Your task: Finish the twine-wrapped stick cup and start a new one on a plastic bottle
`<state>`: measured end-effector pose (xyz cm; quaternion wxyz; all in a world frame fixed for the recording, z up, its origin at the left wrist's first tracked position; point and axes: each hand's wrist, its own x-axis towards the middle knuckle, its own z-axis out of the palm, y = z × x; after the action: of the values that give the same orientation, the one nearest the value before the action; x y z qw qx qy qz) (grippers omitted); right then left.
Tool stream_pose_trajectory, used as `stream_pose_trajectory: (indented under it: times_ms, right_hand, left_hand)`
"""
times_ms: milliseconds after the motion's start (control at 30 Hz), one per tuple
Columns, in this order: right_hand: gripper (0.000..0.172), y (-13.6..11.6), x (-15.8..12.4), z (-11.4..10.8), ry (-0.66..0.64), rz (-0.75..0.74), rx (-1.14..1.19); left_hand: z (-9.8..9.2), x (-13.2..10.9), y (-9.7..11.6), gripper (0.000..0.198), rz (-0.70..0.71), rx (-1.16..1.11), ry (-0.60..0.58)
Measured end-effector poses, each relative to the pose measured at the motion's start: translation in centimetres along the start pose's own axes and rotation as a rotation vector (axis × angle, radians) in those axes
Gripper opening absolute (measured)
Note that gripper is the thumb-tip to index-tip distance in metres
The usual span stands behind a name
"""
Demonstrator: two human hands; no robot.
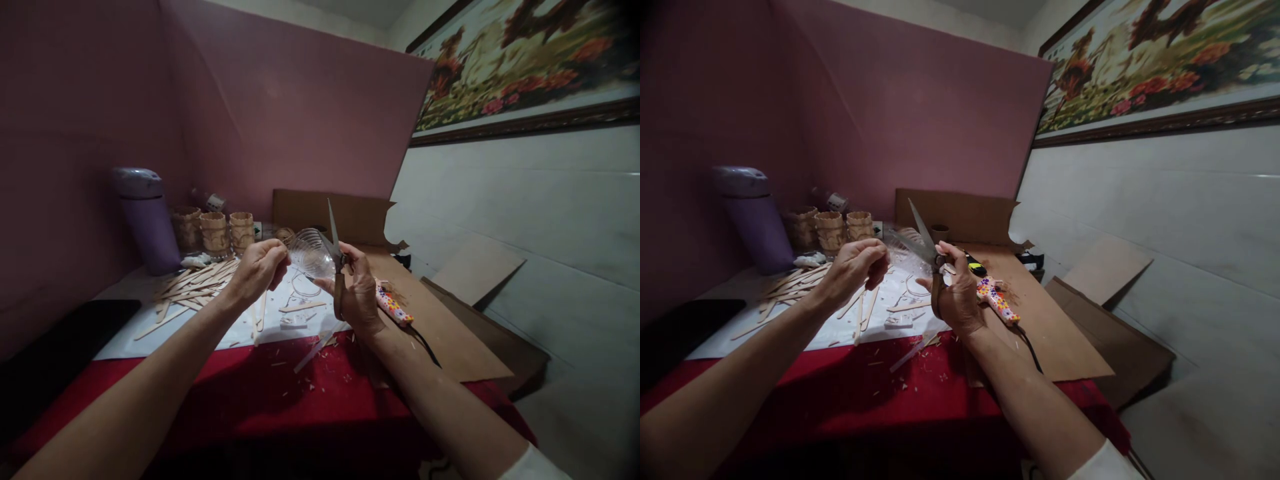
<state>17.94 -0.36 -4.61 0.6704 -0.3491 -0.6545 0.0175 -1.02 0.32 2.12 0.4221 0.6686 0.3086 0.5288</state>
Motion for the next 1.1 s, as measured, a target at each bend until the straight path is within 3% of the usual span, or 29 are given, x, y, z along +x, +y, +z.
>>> stream_pose_trajectory:
  times_ms: [233, 467, 833, 967, 1100]
  right_hand:
    - [0.065, -0.14, -0.14, -0.25, 0.024, -0.008, -0.072]
    - [0.058, -0.75, -0.09, -0.31, 0.075, -0.114, -0.084]
    - [0.06, -0.47, -0.34, -0.49, 0.009, -0.189, -0.115]
    - [0.059, -0.89, -0.3, -0.56, -0.027, -0.254, -0.151]
    - [0.061, -0.74, -0.35, -0.52, -0.025, -0.225, -0.139]
  left_hand:
    - [-0.31, 0.08, -0.36, 0.028, 0.0, 0.055, -0.009]
    - [-0.21, 0.09, -0.36, 0.024, -0.045, 0.001, -0.018]
    - [-0.25, 0.02, -0.33, 0.032, -0.061, 0.158, 0.011]
    - [0.11, -0.19, -0.21, 0.025, -0.063, 0.16, 0.009]
    - [0.26, -0.28, -0.07, 0.021, -0.057, 0.177, -0.005]
